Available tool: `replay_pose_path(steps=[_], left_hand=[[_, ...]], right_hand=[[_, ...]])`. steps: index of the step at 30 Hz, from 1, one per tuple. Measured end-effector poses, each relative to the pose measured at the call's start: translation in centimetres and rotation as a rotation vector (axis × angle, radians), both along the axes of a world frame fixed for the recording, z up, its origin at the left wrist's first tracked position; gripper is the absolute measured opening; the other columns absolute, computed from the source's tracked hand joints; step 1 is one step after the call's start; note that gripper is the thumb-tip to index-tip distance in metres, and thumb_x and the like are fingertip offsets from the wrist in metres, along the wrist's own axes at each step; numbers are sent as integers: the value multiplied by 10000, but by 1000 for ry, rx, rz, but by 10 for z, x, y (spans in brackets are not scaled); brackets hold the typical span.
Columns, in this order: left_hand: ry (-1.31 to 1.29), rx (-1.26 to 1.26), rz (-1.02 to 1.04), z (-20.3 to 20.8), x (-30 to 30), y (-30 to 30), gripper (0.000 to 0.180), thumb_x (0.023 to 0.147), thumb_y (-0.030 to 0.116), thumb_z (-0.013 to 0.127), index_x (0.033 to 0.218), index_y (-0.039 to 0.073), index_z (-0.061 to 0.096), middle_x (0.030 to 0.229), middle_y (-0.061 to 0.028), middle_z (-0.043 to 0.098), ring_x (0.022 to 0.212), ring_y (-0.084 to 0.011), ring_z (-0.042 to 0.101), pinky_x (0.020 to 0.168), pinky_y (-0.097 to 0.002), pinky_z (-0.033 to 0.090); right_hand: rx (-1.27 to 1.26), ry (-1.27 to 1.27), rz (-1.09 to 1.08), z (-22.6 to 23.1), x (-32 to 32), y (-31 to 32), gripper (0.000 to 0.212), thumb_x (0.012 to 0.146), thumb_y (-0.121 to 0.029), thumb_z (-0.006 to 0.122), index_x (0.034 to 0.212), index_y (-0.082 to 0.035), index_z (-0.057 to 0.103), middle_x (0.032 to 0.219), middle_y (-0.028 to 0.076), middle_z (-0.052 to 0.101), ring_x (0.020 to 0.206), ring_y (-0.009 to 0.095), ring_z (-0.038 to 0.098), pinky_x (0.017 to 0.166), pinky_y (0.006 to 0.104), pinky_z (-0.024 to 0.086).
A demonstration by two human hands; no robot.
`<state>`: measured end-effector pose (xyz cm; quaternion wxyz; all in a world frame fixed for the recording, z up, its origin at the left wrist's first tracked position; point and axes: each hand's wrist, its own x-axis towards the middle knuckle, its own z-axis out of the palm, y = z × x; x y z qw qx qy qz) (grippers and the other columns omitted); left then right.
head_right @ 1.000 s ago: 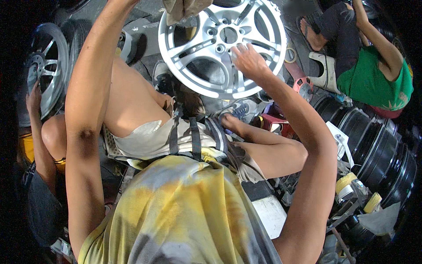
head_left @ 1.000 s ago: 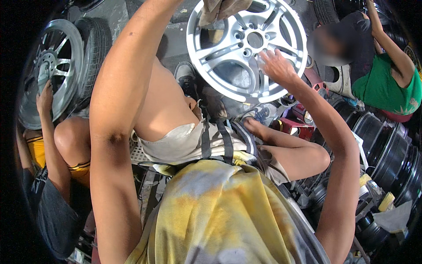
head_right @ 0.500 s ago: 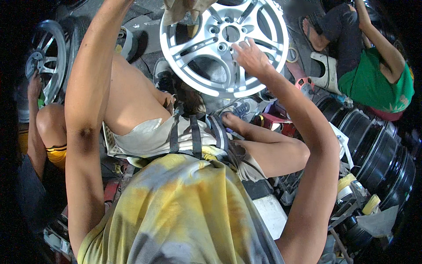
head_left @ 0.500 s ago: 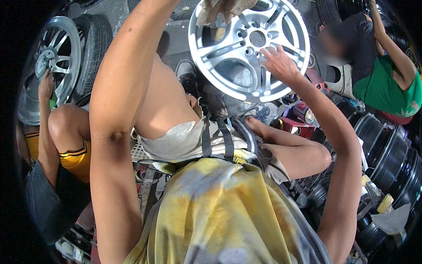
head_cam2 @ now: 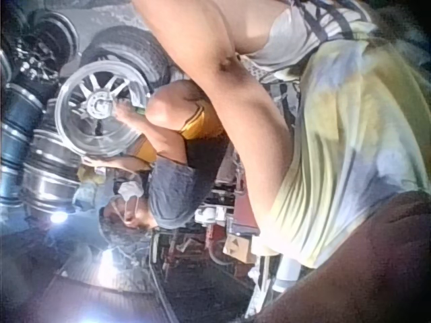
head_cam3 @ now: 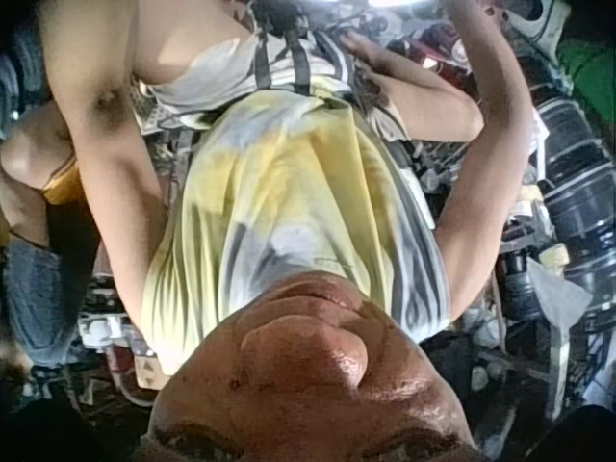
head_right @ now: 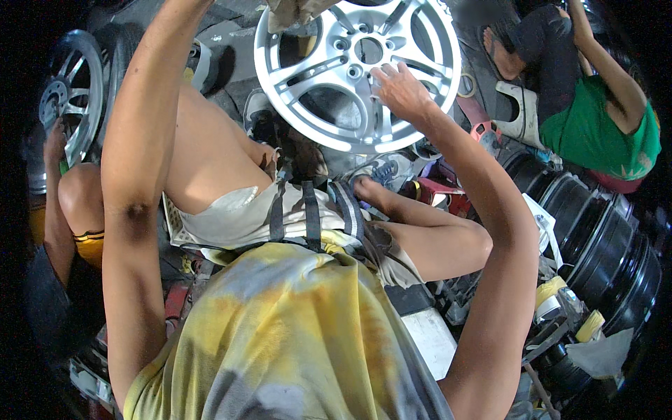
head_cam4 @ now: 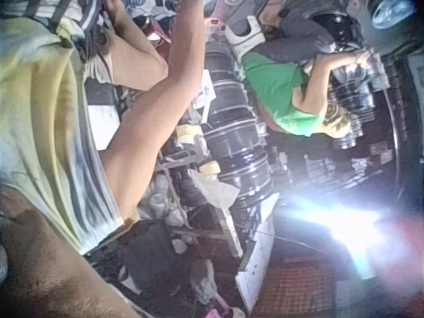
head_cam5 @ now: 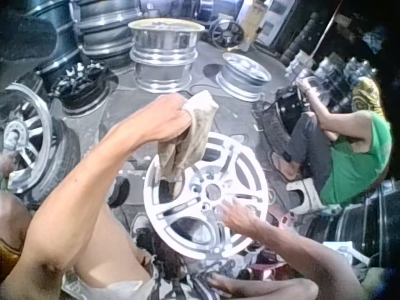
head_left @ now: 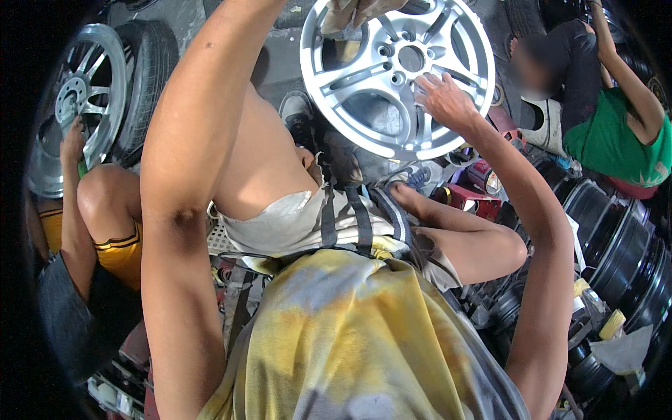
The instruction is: The person sits on the floor and cleans a silver car rim using a cloth and a small tool. They wipe the surface of the rim and use the tool to scrape or pick at specific areas, then continue wiping with the cloth.
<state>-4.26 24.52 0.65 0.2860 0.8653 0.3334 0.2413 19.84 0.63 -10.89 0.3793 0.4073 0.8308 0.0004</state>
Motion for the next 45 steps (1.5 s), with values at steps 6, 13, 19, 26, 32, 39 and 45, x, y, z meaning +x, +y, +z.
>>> replay_pose_path(steps=[6, 13, 19, 26, 32, 39, 45], left_hand=[[-71, 1, -37, 5, 7, -4, 365, 861, 212, 485, 922, -81, 695, 841, -339, 674, 821, -460, 698, 735, -503, 519], [11, -47, -22, 9, 8, -6, 370, 869, 214, 486, 932, -83, 698, 852, -342, 679, 847, -453, 703, 752, -489, 521], [29, -44, -18, 8, 4, -6, 368, 867, 213, 484, 921, -85, 693, 830, -337, 675, 825, -445, 704, 730, -487, 520], [20, 2, -76, 1, 7, 2, 358, 864, 207, 479, 915, -77, 690, 810, -324, 671, 787, -436, 696, 715, -485, 516], [-37, 6, -65, -8, 13, -1, 357, 864, 202, 476, 934, -76, 689, 823, -335, 664, 795, -448, 691, 716, -498, 510], [26, -13, -59, 5, 5, 1, 349, 850, 196, 486, 917, -72, 701, 824, -335, 667, 787, -447, 693, 705, -495, 513], [-8, -5, -84, 3, 18, -8, 339, 836, 191, 498, 887, -80, 695, 813, -348, 654, 785, -457, 696, 688, -500, 513]], right_hand=[[136, 98, 33, -14, 12, 7, 262, 987, -228, 627, 1232, -187, 710, 1425, 85, 528, 1261, 231, 576, 1082, 451, 420], [25, 10, -18, -10, 14, -2, 353, 1002, -335, 609, 1339, -240, 650, 1429, 93, 493, 1265, 252, 563, 1057, 453, 450], [-71, 126, 71, -10, 15, -64, 186, 996, -264, 613, 1164, -207, 668, 1323, 70, 507, 1223, 204, 525, 948, 404, 430], [-3, 106, 161, -10, 23, -50, 221, 987, -276, 634, 1192, -220, 695, 1351, 37, 528, 1208, 181, 513, 945, 375, 420], [97, 151, 130, -24, 23, -27, 245, 963, -219, 645, 1204, -176, 642, 1309, 62, 521, 1197, 192, 541, 941, 389, 434], [-76, 70, 123, -2, 9, -55, 206, 989, -293, 640, 1176, -261, 720, 1449, 24, 480, 1266, 200, 513, 1065, 417, 393], [61, 197, 57, -9, 22, -47, 213, 980, -306, 642, 1155, -218, 725, 1412, 56, 509, 1291, 221, 509, 1068, 435, 404]])
